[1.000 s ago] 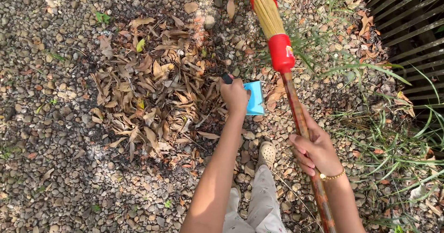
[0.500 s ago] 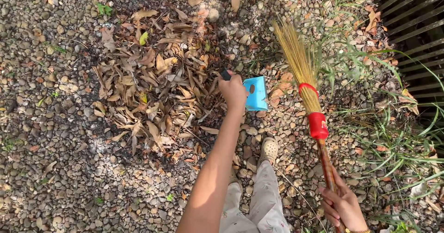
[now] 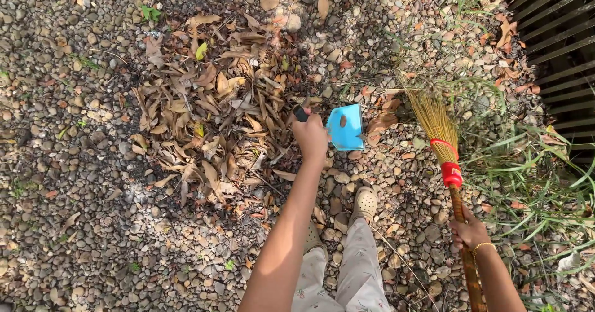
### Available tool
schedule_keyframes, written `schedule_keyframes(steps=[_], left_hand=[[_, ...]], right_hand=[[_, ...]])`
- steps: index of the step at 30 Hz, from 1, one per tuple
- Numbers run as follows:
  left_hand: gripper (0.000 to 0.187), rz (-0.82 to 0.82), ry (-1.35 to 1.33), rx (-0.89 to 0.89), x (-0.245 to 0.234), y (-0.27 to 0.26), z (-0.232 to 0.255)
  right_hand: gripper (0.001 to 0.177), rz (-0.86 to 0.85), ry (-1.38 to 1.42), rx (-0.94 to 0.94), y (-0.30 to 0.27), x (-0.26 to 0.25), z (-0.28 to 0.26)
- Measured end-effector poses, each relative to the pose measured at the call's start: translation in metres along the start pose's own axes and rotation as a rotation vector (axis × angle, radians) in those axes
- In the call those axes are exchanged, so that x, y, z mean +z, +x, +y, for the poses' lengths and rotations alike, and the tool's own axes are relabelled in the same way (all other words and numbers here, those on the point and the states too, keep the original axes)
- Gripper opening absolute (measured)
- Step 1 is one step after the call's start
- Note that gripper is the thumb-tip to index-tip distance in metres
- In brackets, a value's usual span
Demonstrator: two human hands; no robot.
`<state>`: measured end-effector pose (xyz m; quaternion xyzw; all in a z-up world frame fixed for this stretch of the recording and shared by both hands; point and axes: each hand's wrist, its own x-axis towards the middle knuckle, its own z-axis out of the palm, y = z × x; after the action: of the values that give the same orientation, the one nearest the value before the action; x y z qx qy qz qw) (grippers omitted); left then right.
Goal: Gathering and sweeping dry leaves into a pile on a gravel surface using a broom and a dustpan.
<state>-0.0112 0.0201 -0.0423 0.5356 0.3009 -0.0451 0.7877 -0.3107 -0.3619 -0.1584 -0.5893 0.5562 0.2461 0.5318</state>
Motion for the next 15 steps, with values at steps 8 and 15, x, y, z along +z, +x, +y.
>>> schedule_keyframes(steps=[8, 15], left_hand=[[0.02, -0.009, -0.137, -0.096, -0.037, -0.018, 0.004], [0.025, -0.051, -0.244, -0.081, -0.057, -0.038, 0.015]], right_hand=[[0.091, -0.252, 0.069, 0.053, -0.046, 0.079, 0.028], [0.089, -0.47, 0.302, 0.065, -0.109, 0.119, 0.021]])
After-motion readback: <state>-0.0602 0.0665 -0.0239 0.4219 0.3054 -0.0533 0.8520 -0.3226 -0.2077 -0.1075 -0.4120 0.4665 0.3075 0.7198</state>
